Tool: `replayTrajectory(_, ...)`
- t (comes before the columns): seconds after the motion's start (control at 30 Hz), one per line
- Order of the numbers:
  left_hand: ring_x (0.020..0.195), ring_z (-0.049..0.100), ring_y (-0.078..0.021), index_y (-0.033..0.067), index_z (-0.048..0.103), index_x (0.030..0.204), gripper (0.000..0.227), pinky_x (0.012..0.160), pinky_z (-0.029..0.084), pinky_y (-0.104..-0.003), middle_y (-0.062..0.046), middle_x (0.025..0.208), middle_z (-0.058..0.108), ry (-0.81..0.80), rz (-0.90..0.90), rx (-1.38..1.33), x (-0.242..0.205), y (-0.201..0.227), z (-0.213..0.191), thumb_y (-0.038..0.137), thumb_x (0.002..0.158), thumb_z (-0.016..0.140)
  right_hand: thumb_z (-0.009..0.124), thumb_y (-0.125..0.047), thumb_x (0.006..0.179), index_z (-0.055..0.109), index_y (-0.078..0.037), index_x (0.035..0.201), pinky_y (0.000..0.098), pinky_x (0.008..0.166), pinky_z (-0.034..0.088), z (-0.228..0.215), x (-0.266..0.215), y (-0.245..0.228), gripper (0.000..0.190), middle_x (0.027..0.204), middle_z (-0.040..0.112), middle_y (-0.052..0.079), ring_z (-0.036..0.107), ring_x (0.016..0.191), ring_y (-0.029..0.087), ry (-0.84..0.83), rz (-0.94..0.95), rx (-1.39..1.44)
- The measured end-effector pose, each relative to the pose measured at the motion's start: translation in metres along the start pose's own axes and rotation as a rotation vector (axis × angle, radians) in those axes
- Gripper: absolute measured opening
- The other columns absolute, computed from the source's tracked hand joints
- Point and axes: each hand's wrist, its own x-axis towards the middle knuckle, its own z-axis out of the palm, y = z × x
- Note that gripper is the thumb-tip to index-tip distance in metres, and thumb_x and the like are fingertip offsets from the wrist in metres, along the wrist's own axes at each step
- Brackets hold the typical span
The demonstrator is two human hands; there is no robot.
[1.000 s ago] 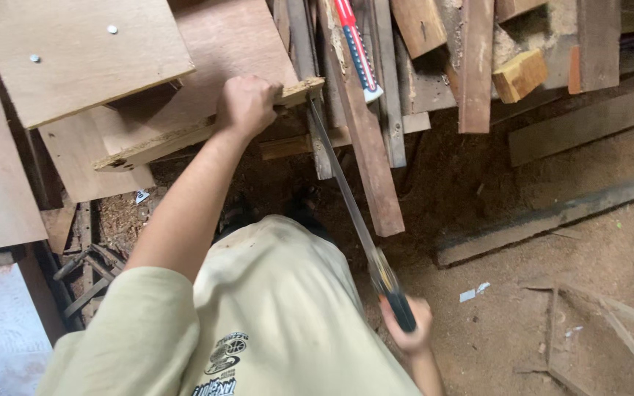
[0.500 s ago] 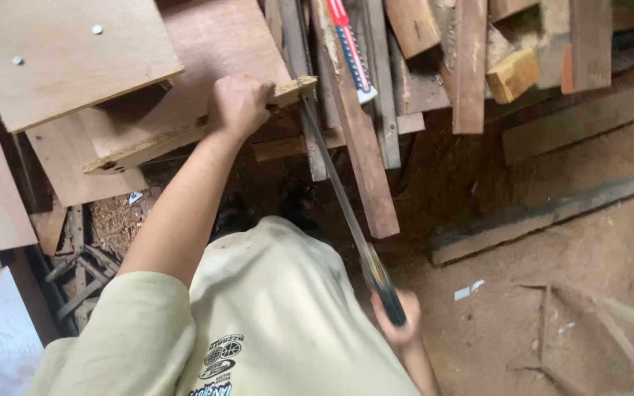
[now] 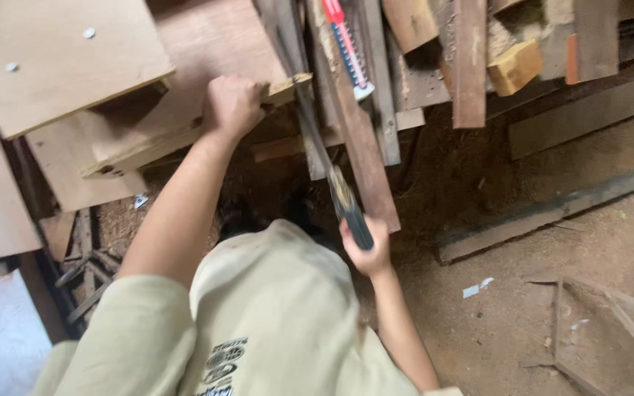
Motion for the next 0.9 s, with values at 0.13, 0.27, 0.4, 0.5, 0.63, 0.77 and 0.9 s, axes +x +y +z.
replayTrajectory(0.13,0.052,0.058,-0.0079,0.0177,0.079,0.083,0.023,0.043,0.049,-0.027,0.002,0.062,0.066,-0.292,-0.123,0.030,-0.007,0.006,0.001,0.038,0.094,0.075,0.063,-0.003,0.086,0.067,-0.005,0.078,0.0251,0.042,0.046,-0.048,-0.090,-0.025,0.009,0.060,0.064,0.002,0.061,0.045,0.012,-0.074,-0.004,-0.180)
replayTrajectory(0.27,0.053,0.059,-0.0072,0.0186,0.078,0.081,0.022,0.044,0.052,-0.026,0.004,0.063,0.065,-0.291,-0.106,0.039,-0.006,-0.002,-0.001,0.024,0.101,0.071,0.060,-0.005,0.077,0.066,-0.005,0.074,0.0236,0.039,0.047,-0.063,-0.119,-0.034,0.007,0.054,0.063,0.001,0.057,0.037,0.009,-0.081,0.088,-0.061)
replayTrajectory(0.4,0.055,0.061,-0.0077,0.0198,0.078,0.085,0.010,0.054,0.057,-0.029,0.003,0.063,0.066,-0.210,-0.049,-0.018,-0.002,0.004,-0.004,0.028,0.089,0.078,0.061,-0.002,0.086,0.067,-0.003,0.082,0.0242,0.045,0.052,-0.028,-0.055,-0.008,0.007,0.067,0.068,0.005,0.067,0.051,0.013,-0.052,-0.017,-0.094)
replayTrajectory(0.5,0.052,0.060,-0.0087,0.0182,0.078,0.082,0.028,0.048,0.052,-0.028,0.002,0.061,0.065,-0.250,-0.050,0.070,-0.004,0.002,-0.016,0.042,0.097,0.077,0.063,-0.002,0.082,0.066,-0.002,0.084,0.0288,0.054,0.051,0.011,-0.001,0.012,0.004,0.068,0.066,0.007,0.067,0.057,0.017,-0.023,0.096,-0.014)
replayTrajectory(0.63,0.056,0.056,-0.0080,0.0284,0.079,0.095,0.027,0.047,0.045,-0.026,0.006,0.064,0.066,-0.199,0.038,0.064,0.005,0.005,-0.023,0.047,0.075,0.083,0.064,-0.002,0.086,0.064,-0.004,0.075,0.0282,0.048,0.044,-0.001,-0.010,0.010,0.011,0.058,0.061,0.005,0.060,0.046,0.016,-0.045,0.096,0.040)
replayTrajectory(0.77,0.050,0.049,-0.0054,0.0299,0.079,0.107,0.024,0.043,0.039,-0.023,0.008,0.064,0.066,-0.395,-0.013,0.115,-0.001,0.006,-0.016,0.039,0.086,0.083,0.060,-0.001,0.078,0.066,-0.004,0.074,0.0285,0.044,0.049,-0.068,-0.104,-0.019,0.007,0.062,0.067,0.006,0.064,0.046,0.015,-0.079,0.091,-0.054)
replayTrajectory(0.9,0.052,0.051,-0.0067,0.0284,0.078,0.117,0.039,0.049,0.041,-0.025,0.008,0.069,0.069,-0.334,-0.035,0.030,-0.007,0.000,-0.011,0.039,0.081,0.085,0.061,-0.006,0.078,0.064,-0.006,0.073,0.0258,0.043,0.052,-0.086,-0.125,-0.033,0.006,0.060,0.064,0.003,0.062,0.045,0.012,-0.124,0.083,0.032)
